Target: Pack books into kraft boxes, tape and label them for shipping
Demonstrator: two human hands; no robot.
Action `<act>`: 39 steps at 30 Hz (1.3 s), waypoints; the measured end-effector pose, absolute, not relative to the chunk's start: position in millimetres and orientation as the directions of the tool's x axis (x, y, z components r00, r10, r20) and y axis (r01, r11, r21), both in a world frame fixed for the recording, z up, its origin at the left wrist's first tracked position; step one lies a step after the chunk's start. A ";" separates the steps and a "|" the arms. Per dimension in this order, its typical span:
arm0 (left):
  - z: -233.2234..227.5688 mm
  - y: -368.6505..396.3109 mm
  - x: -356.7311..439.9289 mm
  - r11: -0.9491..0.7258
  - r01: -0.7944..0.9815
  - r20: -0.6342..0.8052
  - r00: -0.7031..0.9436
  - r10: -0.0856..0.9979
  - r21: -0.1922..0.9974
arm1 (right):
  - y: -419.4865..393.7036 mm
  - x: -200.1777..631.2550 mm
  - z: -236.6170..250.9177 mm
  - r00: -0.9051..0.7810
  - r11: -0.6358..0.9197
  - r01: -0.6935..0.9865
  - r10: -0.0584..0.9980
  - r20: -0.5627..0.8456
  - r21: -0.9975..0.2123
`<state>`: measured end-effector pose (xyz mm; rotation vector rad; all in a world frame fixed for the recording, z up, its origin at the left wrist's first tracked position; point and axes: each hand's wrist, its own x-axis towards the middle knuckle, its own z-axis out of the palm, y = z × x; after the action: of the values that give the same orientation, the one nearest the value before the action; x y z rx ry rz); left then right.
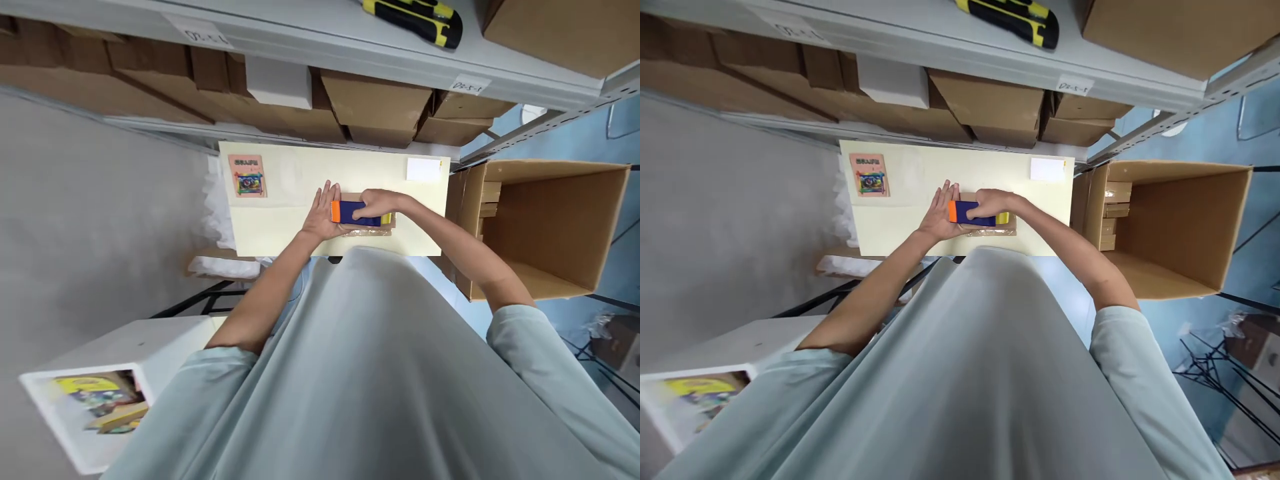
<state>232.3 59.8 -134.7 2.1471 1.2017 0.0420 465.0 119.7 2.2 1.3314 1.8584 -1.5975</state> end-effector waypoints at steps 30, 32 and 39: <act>-125.3 64.5 239.5 -0.359 0.771 -0.328 0.573 0.751 0.526 | 114.0 673.5 19.9 -0.330 0.030 0.940 0.334 -0.883 -0.340; -122.9 64.9 241.4 -0.340 0.769 -0.326 0.564 0.758 0.540 | 112.8 664.4 17.0 -0.320 0.037 0.945 0.309 -0.895 -0.325; -115.7 64.6 247.5 -0.323 0.773 -0.333 0.554 0.763 0.546 | 91.4 631.3 2.1 -0.220 0.112 0.975 0.365 -0.905 -0.192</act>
<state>247.5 64.6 -115.7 2.1173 1.2286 -0.0194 631.3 91.4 2.1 1.3212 1.6889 -1.1003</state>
